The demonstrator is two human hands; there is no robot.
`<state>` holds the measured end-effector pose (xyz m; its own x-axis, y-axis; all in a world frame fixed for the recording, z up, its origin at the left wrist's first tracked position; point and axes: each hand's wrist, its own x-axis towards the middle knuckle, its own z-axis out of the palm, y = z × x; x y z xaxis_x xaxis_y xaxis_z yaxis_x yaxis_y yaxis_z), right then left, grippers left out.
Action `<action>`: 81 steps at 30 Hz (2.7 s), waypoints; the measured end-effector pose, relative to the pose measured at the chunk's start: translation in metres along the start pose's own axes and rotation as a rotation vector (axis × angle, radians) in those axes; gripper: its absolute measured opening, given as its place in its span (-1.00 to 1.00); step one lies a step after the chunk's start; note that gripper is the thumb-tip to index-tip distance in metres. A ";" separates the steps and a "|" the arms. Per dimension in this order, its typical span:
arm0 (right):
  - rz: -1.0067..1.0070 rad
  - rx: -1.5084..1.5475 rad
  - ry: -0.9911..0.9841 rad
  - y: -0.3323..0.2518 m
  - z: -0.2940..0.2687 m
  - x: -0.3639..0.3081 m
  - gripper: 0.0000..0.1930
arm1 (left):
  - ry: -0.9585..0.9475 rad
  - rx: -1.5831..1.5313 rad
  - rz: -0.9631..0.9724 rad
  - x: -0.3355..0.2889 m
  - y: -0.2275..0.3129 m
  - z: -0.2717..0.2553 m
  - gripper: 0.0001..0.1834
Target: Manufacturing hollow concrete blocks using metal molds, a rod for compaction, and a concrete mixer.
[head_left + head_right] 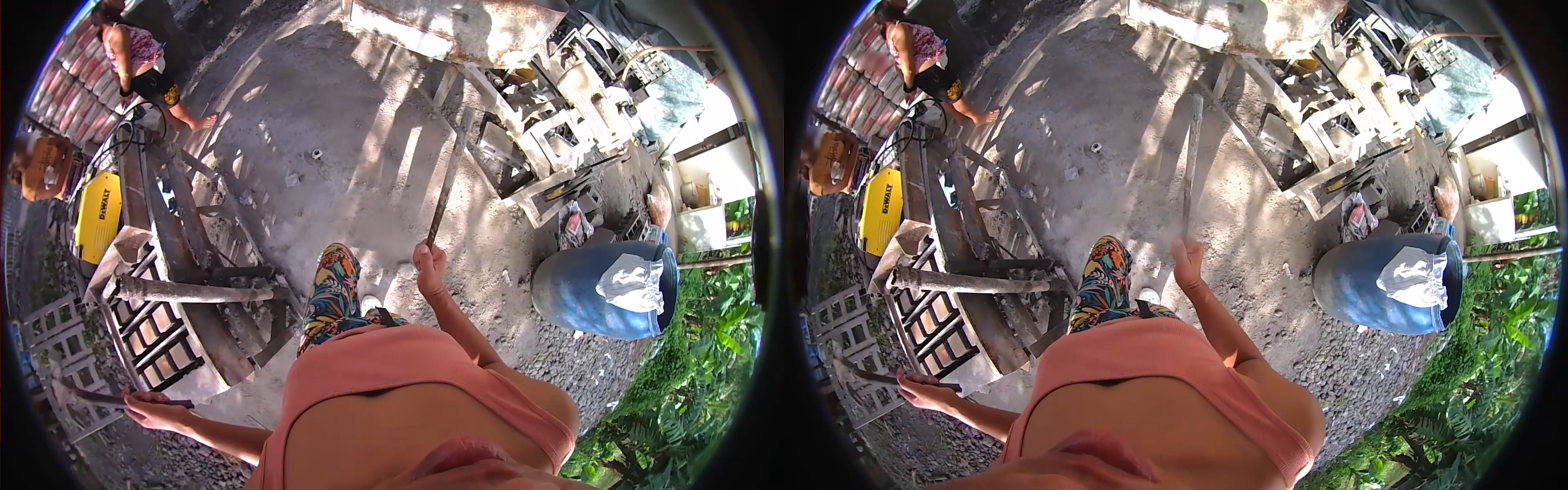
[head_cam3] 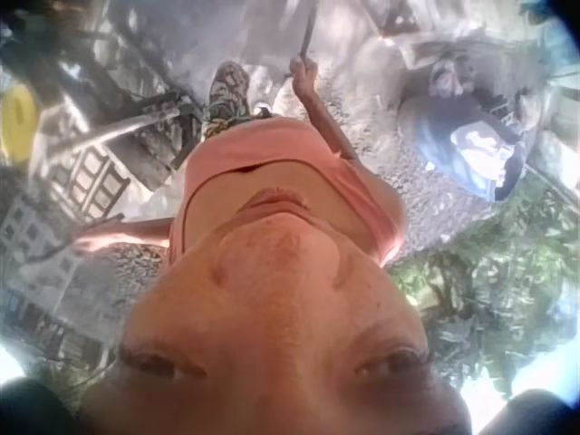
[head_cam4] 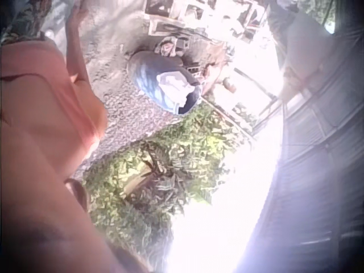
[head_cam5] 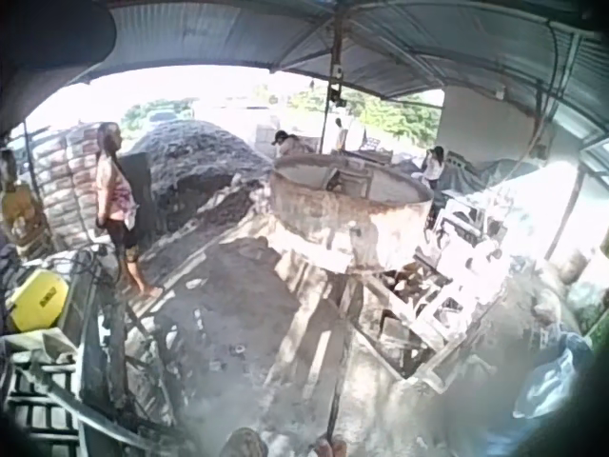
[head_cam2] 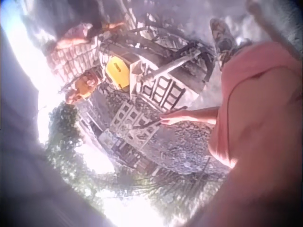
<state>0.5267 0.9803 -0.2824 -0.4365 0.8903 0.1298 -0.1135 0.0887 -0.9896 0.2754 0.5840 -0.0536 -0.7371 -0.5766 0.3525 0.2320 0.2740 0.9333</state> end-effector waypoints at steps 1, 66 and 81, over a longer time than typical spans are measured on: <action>0.017 0.110 -0.082 -0.001 0.014 0.005 -0.58 | -0.046 -0.062 0.009 -0.011 0.019 0.027 -0.72; 0.831 0.227 -0.271 0.081 0.439 0.760 -0.57 | -0.825 0.303 -0.781 0.013 -0.097 0.821 -0.61; -0.175 0.209 0.426 0.006 0.413 0.933 -0.58 | -1.647 0.226 -1.027 0.027 -0.248 1.221 -0.66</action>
<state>-0.2496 1.6272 -0.1412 0.0027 0.9771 0.2129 -0.3473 0.2005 -0.9161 -0.5768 1.4403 -0.3585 -0.3258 0.5722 -0.7526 -0.5751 0.5119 0.6381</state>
